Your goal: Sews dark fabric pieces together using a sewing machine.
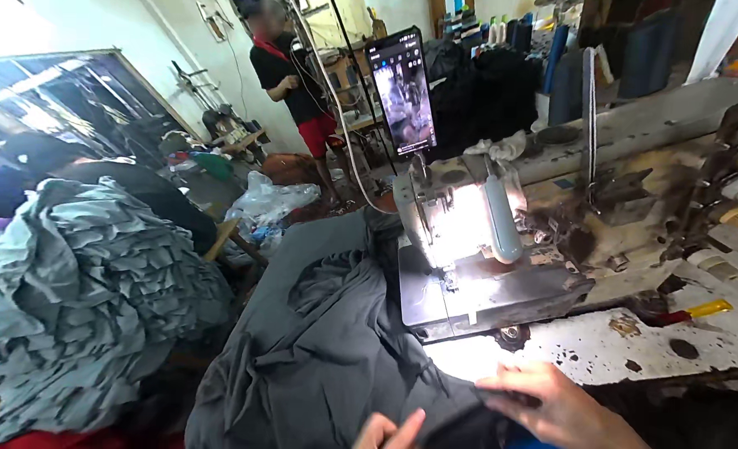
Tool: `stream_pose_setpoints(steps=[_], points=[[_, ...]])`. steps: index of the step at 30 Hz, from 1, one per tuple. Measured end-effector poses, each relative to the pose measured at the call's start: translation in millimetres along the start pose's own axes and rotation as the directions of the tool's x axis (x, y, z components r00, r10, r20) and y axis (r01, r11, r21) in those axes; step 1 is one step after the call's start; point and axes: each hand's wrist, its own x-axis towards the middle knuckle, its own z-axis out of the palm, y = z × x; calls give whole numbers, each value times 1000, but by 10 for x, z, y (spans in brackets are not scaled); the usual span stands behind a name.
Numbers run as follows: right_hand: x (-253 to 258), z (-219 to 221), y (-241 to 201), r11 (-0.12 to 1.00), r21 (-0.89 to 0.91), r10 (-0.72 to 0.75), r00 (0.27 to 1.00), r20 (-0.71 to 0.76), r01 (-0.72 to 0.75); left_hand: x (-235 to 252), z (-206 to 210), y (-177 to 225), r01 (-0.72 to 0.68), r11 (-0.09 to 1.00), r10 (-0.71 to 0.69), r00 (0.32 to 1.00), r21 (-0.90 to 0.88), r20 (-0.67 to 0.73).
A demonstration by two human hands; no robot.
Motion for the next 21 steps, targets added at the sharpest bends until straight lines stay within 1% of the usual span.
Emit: stream_pose_setpoints(steps=[1, 2, 4, 5, 6, 7, 8, 9, 10, 12, 13, 14, 15, 16, 17, 18, 19, 20, 21], points=[[77, 47, 72, 998, -57, -26, 999, -35, 24, 61, 28, -91, 23, 1000, -23, 1000, -19, -14], [161, 84, 136, 997, -61, -41, 998, -41, 38, 148, 61, -199, 74, 993, -75, 997, -87, -6], [267, 152, 154, 999, 34, -39, 999, -23, 40, 405, 57, -290, 268, 923, -253, 963, -277, 88], [313, 168, 92, 995, 97, -20, 999, -33, 23, 610, 12, -272, 294, 906, -267, 955, -305, 128], [374, 158, 30, 982, 188, 21, 999, -45, -12, 870, -26, -240, 230, 938, -202, 970, -257, 132], [410, 157, -14, 949, 306, 95, 994, -54, -75, 1118, -39, -225, 143, 976, -122, 984, -164, 132], [393, 203, -24, 892, 420, 211, 976, -56, -169, 1317, -14, -235, 99, 992, -85, 982, -75, 166], [360, 284, 19, 822, 505, 336, 940, -57, -263, 1482, 75, -283, 88, 996, -80, 973, -28, 217], [321, 371, 95, 761, 561, 428, 902, -59, -325, 1610, 213, -344, 99, 995, -94, 961, -7, 261], [248, 512, 198, 696, 615, 541, 834, -108, -372, 1863, 527, -419, 116, 993, -120, 936, 32, 331], [248, 552, 226, 680, 628, 580, 801, -145, -379, 1994, 696, -490, 117, 992, -129, 927, 56, 353], [264, 580, 238, 673, 629, 611, 771, -179, -388, 2082, 917, -647, 90, 994, -108, 937, 68, 333], [315, 586, 261, 678, 616, 629, 750, -204, -401, 2093, 1244, -970, -9, 999, -2, 975, 50, 223], [378, 574, 294, 686, 596, 639, 737, -218, -418, 2139, 1466, -1191, -26, 1000, 25, 979, 4, 200], [399, 565, 302, 689, 583, 646, 731, -221, -432, 2181, 1562, -1276, 26, 999, -16, 965, -38, 262], [385, 558, 289, 691, 580, 644, 733, -220, -433, 2212, 1598, -1289, 39, 997, -20, 960, -65, 280], [375, 556, 271, 691, 593, 638, 735, -230, -414, 2262, 1608, -1274, -23, 997, 40, 971, -74, 236], [373, 567, 252, 688, 614, 633, 734, -247, -387, 2302, 1609, -1247, -106, 992, 116, 980, -73, 164], [378, 582, 242, 690, 618, 630, 733, -258, -376, 2319, 1577, -1177, -153, 987, 159, 981, -55, 111]])
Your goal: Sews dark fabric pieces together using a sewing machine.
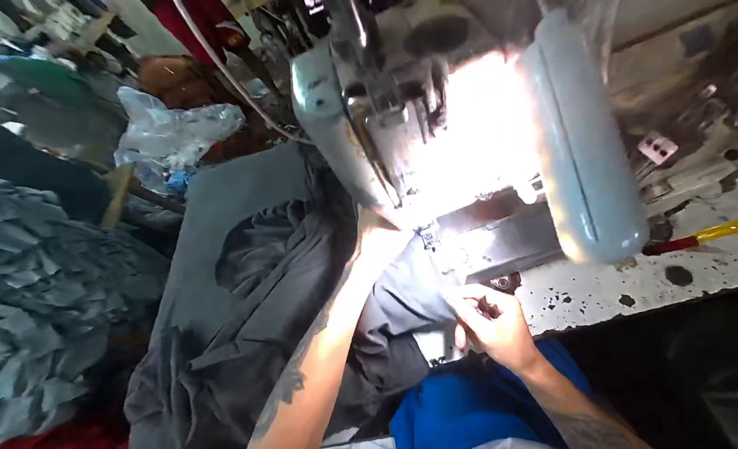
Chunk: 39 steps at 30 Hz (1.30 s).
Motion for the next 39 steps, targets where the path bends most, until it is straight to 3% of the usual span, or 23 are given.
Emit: stream_pose_setpoints(steps=[3, 8, 11, 13, 15, 17, 19, 21, 22, 24, 25, 26, 28, 30, 31, 34, 36, 38, 39], points=[[14, 49, 35, 1000, -2, 4, 1000, -18, -4, 100, -470, 611, 203, 975, -221, 938, 95, 268], [28, 79, 62, 999, 40, -9, 1000, -22, 10, 209, -486, 625, 241, 969, -246, 928, 51, 281], [33, 74, 49, 1000, 4, -9, 999, 44, 9, 102, -530, 652, 246, 961, -267, 944, 125, 192], [-1, -1, -13, 998, -60, -5, 995, 102, 11, -213, -620, 775, 154, 963, -166, 985, 220, 39], [56, -34, -96, 997, -75, 13, 991, 136, -3, -554, -677, 858, -47, 985, 60, 996, 167, -72], [82, -43, -157, 996, -45, 87, 980, 179, -80, -904, -650, 834, -221, 970, 222, 975, 99, 8], [122, -109, -297, 974, -54, 225, 940, 256, -218, -989, -779, 766, -342, 920, 336, 940, 194, 63], [269, -202, -459, 938, -116, 347, 867, 358, -328, -845, -1075, 805, -387, 899, 370, 921, 205, 118], [349, -246, -512, 927, -166, 375, 827, 419, -336, -767, -1234, 857, -364, 926, 346, 924, 102, 161], [467, -271, -578, 918, -351, 340, 822, 457, -185, -592, -1538, 974, -303, 945, 325, 915, -124, 240], [484, -259, -591, 886, -463, 255, 867, 429, -31, -510, -1653, 997, -340, 937, 349, 901, -81, 257], [475, -239, -599, 817, -566, 145, 910, 388, 110, -439, -1733, 978, -432, 899, 400, 877, 72, 267], [453, -199, -551, 700, -636, -107, 928, 357, 325, -322, -1819, 870, -592, 679, 518, 805, 434, 288], [503, -183, -523, 706, -587, -187, 903, 387, 397, -256, -1826, 770, -592, 564, 588, 777, 576, 224], [540, -173, -541, 767, -526, -158, 902, 403, 369, -249, -1788, 761, -566, 591, 606, 782, 574, 146], [366, -149, -643, 956, -232, -61, 895, 441, 180, -483, -1448, 987, -485, 813, 542, 833, 323, -112], [-20, -181, -709, 986, -51, -121, 895, 430, 157, -802, -1072, 1065, -378, 919, 393, 902, 113, -178], [-287, -230, -624, 998, -14, -57, 910, 410, 69, -1045, -809, 1112, -222, 970, 199, 957, -94, -211], [-321, -227, -588, 1000, -8, -18, 918, 396, 23, -1044, -803, 1185, -221, 960, 190, 966, -172, -178]])
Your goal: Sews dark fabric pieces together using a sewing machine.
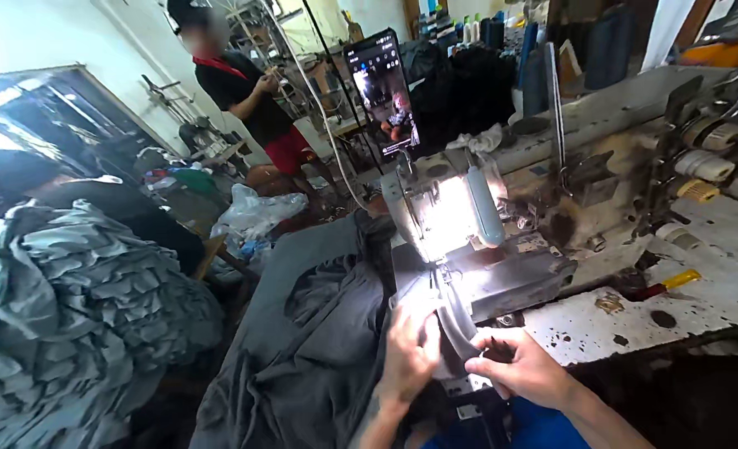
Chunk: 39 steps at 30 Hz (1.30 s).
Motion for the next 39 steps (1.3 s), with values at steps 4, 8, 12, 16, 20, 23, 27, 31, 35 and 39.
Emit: stream_pose_setpoints(steps=[4, 8, 12, 16, 20, 23, 27, 31, 35, 39], points=[[-24, 80, -118, 999, -35, -39, 999, -21, 38, 382, -173, 125, -195, 976, 217, 892, -97, 396], [450, -24, 83, 988, -123, -96, 994, -60, 88, 1064, -665, 48, -436, 893, 260, 698, 108, 668], [502, -75, 658, 983, -137, -144, 976, -164, 122, 1169, -787, 12, -509, 848, 203, 564, 144, 800], [470, -107, 762, 966, -87, -255, 957, -137, 245, 1086, -776, 98, -558, 807, 150, 510, 193, 847], [542, -147, 784, 961, -77, -273, 953, -130, 264, 1172, -769, 105, -583, 768, 91, 509, 265, 856], [579, -157, 801, 952, -82, -305, 943, -133, 296, 1151, -706, 90, -571, 773, 75, 512, 274, 856], [585, -166, 800, 949, -100, -313, 938, -151, 300, 1080, -627, -10, -497, 830, 83, 559, 254, 825], [591, -178, 795, 947, -142, -307, 942, -136, 288, 845, -381, -150, 38, 924, -264, 785, 382, 561], [461, -239, 559, 893, -328, -360, 926, -113, 308, 649, -6, -495, 332, 878, -437, 850, 344, 294], [101, -572, 134, 811, -548, -360, 913, -191, 205, 780, 162, -637, 300, 905, -385, 880, 302, 278]])
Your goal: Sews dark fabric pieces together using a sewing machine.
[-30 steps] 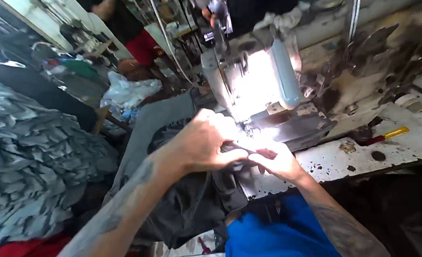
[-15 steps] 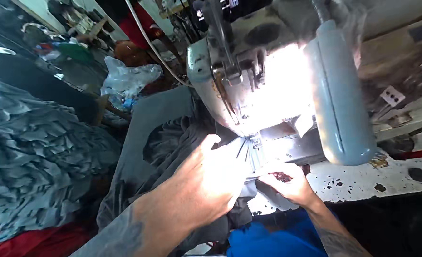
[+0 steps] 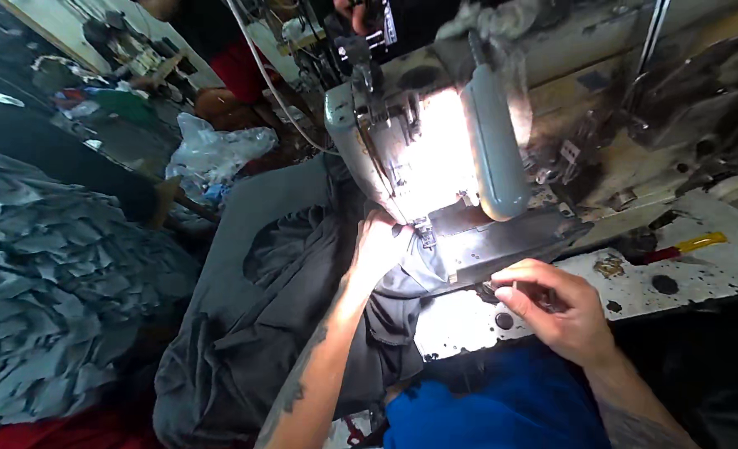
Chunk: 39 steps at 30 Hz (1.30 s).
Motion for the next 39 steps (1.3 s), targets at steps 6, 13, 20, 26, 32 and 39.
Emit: stream_pose_setpoints(steps=[6, 13, 20, 26, 32, 39], points=[[249, -521, -146, 887, -435, 281, 927, 247, -154, 256, 68, 43, 192, 971, -185, 981, -146, 58], [1038, -157, 5, 764, -631, 172, 901, 398, 133, 322, 160, -28, 289, 940, -276, 956, -180, 96], [1131, 106, 372, 720, -474, -333, 851, 406, 508, 325, 160, -60, 292, 944, -278, 955, -155, 108], [1141, 163, 397, 724, -481, -258, 841, 476, 495, 330, 219, -120, 282, 940, -278, 959, -191, 49], [1133, 162, 391, 743, -468, -241, 844, 478, 478, 361, 244, -175, 317, 924, -305, 948, -216, 88], [1090, 184, 426, 734, -450, -344, 849, 401, 509, 404, 205, -56, 325, 938, -317, 945, -119, 85]])
